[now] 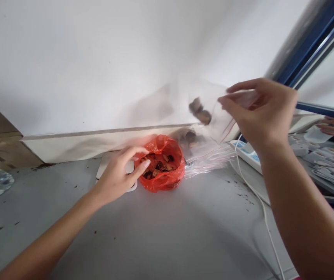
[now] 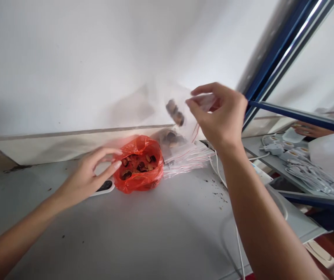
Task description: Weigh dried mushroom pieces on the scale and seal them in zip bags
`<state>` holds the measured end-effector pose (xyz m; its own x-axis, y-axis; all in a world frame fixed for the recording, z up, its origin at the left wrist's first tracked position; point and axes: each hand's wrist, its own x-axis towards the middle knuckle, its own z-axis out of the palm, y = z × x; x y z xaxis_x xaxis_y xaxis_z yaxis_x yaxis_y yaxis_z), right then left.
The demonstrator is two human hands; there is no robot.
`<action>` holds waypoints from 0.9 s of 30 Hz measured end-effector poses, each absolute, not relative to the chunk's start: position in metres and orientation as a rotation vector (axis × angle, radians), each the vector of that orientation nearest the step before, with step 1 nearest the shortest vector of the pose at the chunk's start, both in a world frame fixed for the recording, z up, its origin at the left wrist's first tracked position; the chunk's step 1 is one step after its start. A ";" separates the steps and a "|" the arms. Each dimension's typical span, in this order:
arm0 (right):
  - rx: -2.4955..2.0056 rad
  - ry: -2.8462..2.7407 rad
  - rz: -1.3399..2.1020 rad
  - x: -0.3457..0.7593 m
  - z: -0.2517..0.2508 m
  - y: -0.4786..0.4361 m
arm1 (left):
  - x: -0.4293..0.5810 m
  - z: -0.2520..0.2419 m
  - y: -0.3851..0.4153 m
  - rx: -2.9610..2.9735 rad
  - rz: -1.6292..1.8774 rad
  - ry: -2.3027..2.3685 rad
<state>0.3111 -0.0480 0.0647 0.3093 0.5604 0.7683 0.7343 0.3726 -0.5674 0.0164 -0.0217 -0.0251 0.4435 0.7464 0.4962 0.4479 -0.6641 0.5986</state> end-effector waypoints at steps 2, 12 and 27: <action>-1.296 -1.354 -0.344 0.324 0.059 -0.048 | 0.019 -0.030 -0.024 2.393 1.003 1.015; -1.513 -1.823 0.279 0.361 -0.034 -0.030 | 0.042 -0.031 -0.022 2.464 1.015 0.916; -1.137 -1.866 -0.146 0.322 -0.018 -0.026 | 0.052 -0.036 -0.020 2.616 0.825 0.809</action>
